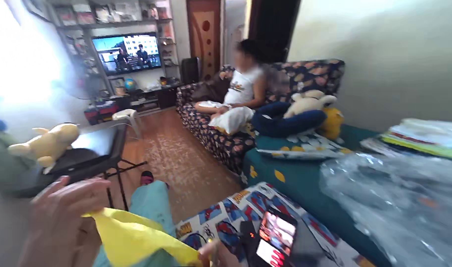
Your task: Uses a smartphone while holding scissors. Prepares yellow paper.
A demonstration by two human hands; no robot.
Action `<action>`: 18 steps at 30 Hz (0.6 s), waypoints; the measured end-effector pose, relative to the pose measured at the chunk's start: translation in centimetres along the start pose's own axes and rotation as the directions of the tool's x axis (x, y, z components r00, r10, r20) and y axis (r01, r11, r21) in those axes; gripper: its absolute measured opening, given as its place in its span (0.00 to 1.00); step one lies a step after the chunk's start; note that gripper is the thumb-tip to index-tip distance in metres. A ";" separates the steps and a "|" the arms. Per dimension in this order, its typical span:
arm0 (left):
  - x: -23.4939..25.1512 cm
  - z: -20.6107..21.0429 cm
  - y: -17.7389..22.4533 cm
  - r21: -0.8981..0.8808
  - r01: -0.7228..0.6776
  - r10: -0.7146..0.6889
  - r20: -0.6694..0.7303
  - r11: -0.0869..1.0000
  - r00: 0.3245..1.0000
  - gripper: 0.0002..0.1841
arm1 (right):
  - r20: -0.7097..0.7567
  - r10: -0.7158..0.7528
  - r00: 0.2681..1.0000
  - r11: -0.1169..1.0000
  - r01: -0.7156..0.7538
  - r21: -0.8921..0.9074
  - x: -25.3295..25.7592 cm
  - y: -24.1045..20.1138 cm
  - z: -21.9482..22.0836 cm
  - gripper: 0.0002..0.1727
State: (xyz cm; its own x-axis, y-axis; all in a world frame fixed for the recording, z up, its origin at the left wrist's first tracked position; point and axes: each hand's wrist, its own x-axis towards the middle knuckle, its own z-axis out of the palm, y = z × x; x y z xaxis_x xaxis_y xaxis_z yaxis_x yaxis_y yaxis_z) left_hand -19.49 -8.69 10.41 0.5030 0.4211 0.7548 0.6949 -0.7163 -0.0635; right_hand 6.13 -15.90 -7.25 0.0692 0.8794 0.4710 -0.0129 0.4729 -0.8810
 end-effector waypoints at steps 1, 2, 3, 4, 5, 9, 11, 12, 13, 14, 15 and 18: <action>0.0 0.8 0.1 -0.011 0.033 -0.033 -0.065 0.999 0.997 0.16 | -0.029 0.026 0.999 0.999 -0.024 0.046 -0.2 0.4 0.1 0.17; -0.1 1.7 0.0 -0.011 0.061 -0.062 -0.128 0.998 0.990 0.20 | -0.065 0.047 0.997 0.995 -0.041 0.093 -0.3 0.6 0.1 0.17; -0.3 2.4 -0.3 0.006 0.091 -0.089 -0.145 0.996 0.985 0.25 | -0.106 0.058 0.993 0.989 -0.042 0.145 -0.2 0.8 0.1 0.17; -0.6 3.0 -0.2 -0.011 0.106 -0.107 -0.132 0.994 0.986 0.27 | -0.143 0.068 0.987 0.980 -0.039 0.194 0.0 0.9 -0.1 0.17; -1.0 3.5 0.3 -0.070 0.107 -0.113 -0.091 0.992 0.989 0.28 | -0.179 0.079 0.981 0.973 -0.037 0.228 0.2 1.0 -0.3 0.18; -2.7 6.3 3.5 -0.268 0.003 0.024 0.100 0.963 0.995 0.17 | -0.300 0.144 0.943 0.948 -0.045 0.314 0.7 1.9 -1.9 0.18; -3.2 7.6 5.6 -0.312 -0.066 0.127 0.180 0.948 0.975 0.12 | -0.329 0.227 0.917 0.914 -0.084 0.398 0.8 1.9 -2.7 0.17; -3.0 8.0 6.5 -0.353 -0.089 0.178 0.228 0.932 0.957 0.12 | -0.343 0.270 0.900 0.901 -0.110 0.421 1.0 1.8 -3.0 0.17; -2.7 8.2 7.4 -0.378 -0.092 0.216 0.299 0.921 0.929 0.14 | -0.362 0.301 0.882 0.897 -0.133 0.422 1.1 1.7 -3.3 0.16; -2.4 8.4 8.0 -0.378 -0.095 0.242 0.366 0.921 0.899 0.15 | -0.384 0.314 0.868 0.899 -0.142 0.414 1.2 1.7 -3.5 0.15; -2.1 8.6 8.4 -0.367 -0.096 0.255 0.414 0.925 0.874 0.16 | -0.403 0.312 0.861 0.903 -0.137 0.407 1.2 2.0 -3.7 0.15; -1.7 9.3 8.1 -0.319 -0.066 0.225 0.490 0.945 0.842 0.18 | -0.437 0.279 0.855 0.911 -0.090 0.403 1.2 3.0 -3.8 0.16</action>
State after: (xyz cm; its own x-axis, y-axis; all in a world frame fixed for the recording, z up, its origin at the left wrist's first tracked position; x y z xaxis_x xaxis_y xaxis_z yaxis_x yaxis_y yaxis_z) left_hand -9.89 -10.00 2.54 0.8315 0.4664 0.3018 0.4594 -0.8828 0.0986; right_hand 9.98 -13.60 -9.51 0.4918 0.8597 0.1379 -0.4204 0.3732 -0.8270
